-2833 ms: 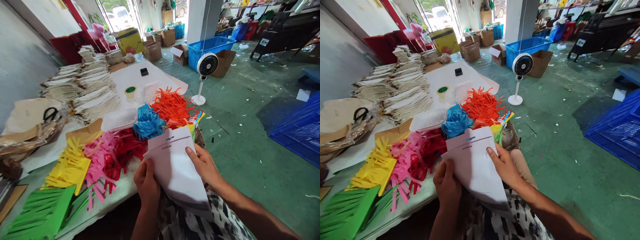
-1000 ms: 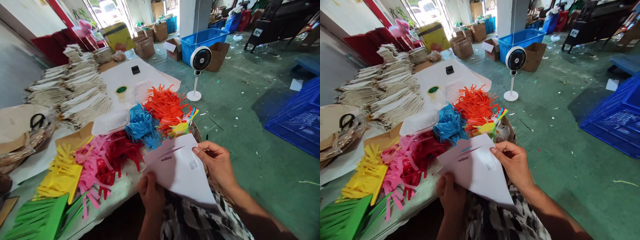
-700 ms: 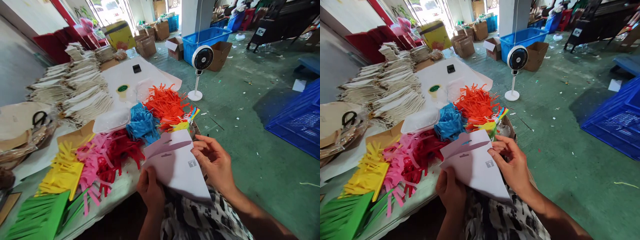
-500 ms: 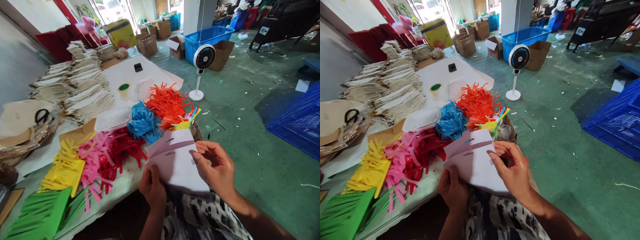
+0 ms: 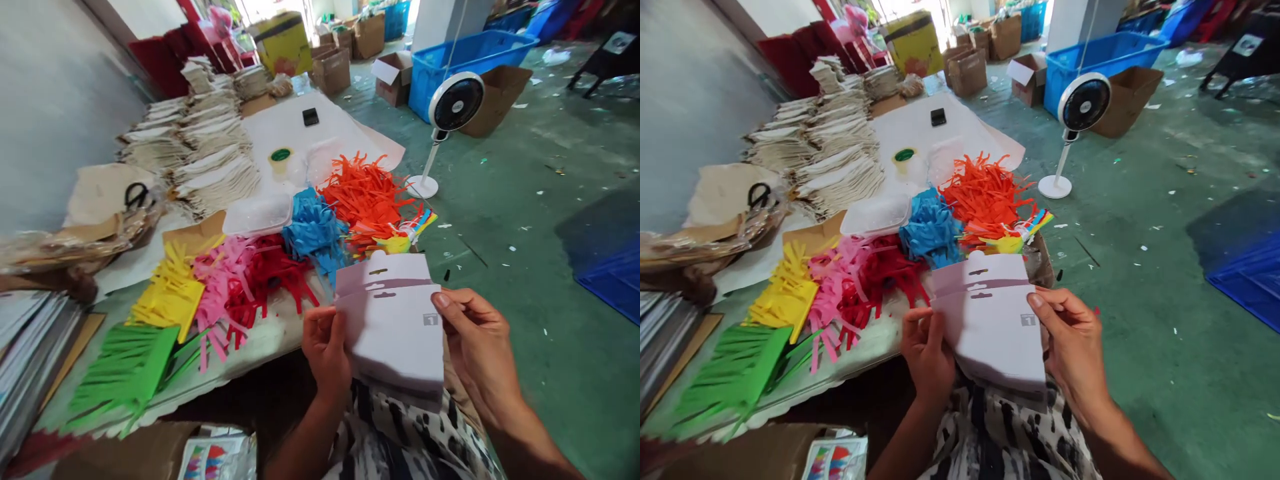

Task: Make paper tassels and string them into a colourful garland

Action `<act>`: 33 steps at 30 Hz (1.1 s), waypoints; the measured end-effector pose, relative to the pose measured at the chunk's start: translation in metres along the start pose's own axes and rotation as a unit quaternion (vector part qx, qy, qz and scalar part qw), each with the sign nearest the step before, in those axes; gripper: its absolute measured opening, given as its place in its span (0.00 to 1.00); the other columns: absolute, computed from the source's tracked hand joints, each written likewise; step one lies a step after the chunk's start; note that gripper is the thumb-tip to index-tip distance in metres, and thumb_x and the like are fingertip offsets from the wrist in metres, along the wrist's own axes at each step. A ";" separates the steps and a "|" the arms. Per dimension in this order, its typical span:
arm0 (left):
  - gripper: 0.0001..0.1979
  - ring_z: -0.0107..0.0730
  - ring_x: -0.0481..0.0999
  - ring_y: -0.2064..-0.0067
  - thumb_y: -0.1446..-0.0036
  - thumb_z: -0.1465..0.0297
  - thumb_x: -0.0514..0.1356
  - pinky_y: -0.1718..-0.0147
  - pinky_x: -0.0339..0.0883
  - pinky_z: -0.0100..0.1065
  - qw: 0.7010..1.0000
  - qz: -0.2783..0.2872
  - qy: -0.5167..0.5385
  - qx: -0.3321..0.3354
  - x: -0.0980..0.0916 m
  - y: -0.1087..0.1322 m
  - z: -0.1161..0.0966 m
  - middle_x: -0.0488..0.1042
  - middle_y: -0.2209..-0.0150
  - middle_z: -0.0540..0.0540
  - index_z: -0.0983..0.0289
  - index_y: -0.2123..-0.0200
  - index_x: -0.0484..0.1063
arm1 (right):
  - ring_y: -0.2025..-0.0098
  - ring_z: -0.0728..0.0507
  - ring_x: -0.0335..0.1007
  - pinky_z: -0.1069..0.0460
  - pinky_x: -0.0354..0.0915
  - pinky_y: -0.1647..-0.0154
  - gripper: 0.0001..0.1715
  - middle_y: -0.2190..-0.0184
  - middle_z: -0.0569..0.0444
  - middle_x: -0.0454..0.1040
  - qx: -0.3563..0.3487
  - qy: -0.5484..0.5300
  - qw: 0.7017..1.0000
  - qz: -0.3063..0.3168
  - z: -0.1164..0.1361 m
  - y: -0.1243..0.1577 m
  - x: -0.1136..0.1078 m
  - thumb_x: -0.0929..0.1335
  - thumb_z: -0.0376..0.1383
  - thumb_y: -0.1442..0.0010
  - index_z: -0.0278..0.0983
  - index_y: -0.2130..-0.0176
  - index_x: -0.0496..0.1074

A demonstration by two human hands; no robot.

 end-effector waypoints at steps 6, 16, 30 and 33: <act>0.22 0.23 0.71 0.70 0.52 0.57 0.79 0.67 0.66 0.23 0.997 0.010 0.056 -0.059 0.010 -0.005 0.010 0.75 0.72 0.47 0.63 0.70 0.72 | 0.73 0.47 0.73 0.52 0.70 0.74 0.12 0.68 0.55 0.81 0.062 0.007 0.998 0.018 -0.008 -0.012 -0.006 0.83 0.44 0.50 0.44 0.71 0.82; 0.20 0.22 0.69 0.71 0.49 0.58 0.78 0.68 0.64 0.22 0.998 -0.002 0.018 -0.053 0.006 -0.005 0.010 0.74 0.73 0.46 0.64 0.68 0.74 | 0.70 0.47 0.74 0.51 0.70 0.68 0.13 0.68 0.55 0.82 0.030 0.004 0.999 0.021 -0.009 -0.016 -0.001 0.84 0.43 0.51 0.42 0.69 0.83; 0.21 0.28 0.80 0.66 0.58 0.59 0.81 0.68 0.71 0.26 0.990 0.060 -0.035 -0.124 0.020 -0.024 0.006 0.84 0.66 0.52 0.63 0.63 0.84 | 0.61 0.44 0.78 0.50 0.74 0.58 0.16 0.59 0.54 0.84 -0.017 0.085 0.995 0.053 -0.013 -0.024 -0.016 0.81 0.43 0.43 0.44 0.54 0.85; 0.19 0.23 0.73 0.73 0.57 0.57 0.80 0.74 0.65 0.23 0.987 0.096 -0.049 -0.122 0.027 -0.030 0.001 0.78 0.73 0.49 0.63 0.69 0.82 | 0.60 0.44 0.78 0.50 0.74 0.57 0.17 0.60 0.54 0.84 -0.025 0.120 0.988 0.094 -0.011 -0.030 -0.016 0.79 0.44 0.41 0.44 0.52 0.84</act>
Point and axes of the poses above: each hand's wrist, its own y-axis away from the middle knuckle, its own x-axis out of the palm, z = x × y, the point moved 9 cm from there along -y, towards the middle knuckle
